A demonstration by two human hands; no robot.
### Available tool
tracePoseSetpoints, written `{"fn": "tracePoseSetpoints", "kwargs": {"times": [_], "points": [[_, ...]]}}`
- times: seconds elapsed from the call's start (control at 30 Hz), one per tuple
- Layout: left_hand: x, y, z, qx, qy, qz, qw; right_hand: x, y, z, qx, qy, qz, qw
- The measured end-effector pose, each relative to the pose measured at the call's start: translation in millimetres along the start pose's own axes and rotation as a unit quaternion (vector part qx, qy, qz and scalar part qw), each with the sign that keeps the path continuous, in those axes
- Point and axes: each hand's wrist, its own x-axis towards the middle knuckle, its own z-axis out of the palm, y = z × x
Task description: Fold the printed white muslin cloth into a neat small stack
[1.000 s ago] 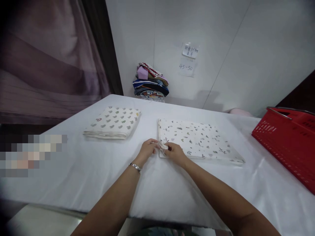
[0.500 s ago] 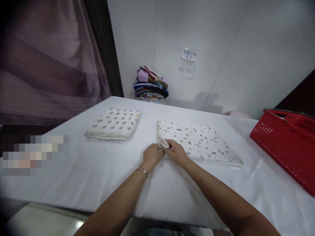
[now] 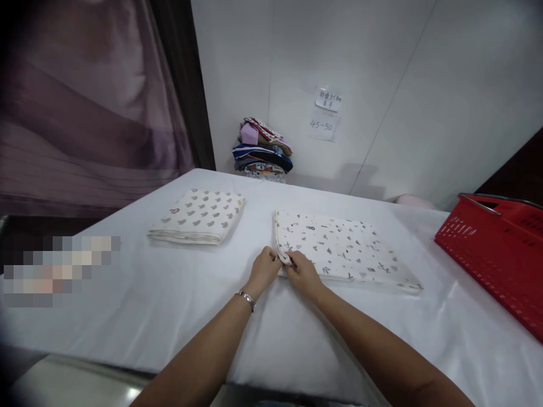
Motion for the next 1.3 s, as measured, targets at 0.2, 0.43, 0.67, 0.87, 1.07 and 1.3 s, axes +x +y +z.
{"fn": "tracePoseSetpoints", "kwargs": {"times": [0.2,0.43,0.67,0.87,1.07,1.3], "points": [[5,-14,3.5,-0.151,-0.018,-0.066,0.986,3,-11,-8,-0.057,-0.003,-0.058,0.997],[0,-7,-0.9,-0.218,-0.057,-0.104,0.969,-1,-17,-4,-0.087,-0.051,-0.053,0.994],[2,-9,0.5,-0.225,-0.061,-0.109,0.966,-1,-20,-4,-0.183,-0.070,-0.082,0.977],[3,-7,-4.6,-0.269,-0.075,-0.131,0.951,-6,-18,10,-0.201,-0.080,-0.068,0.974],[1,-5,-6.6,-0.223,-0.066,-0.111,0.966,-8,-13,11,-0.204,-0.079,-0.098,0.971],[9,-12,-4.0,-0.150,-0.061,-0.093,0.982,-25,16,-15,-0.239,-0.043,-0.133,0.961]]}}
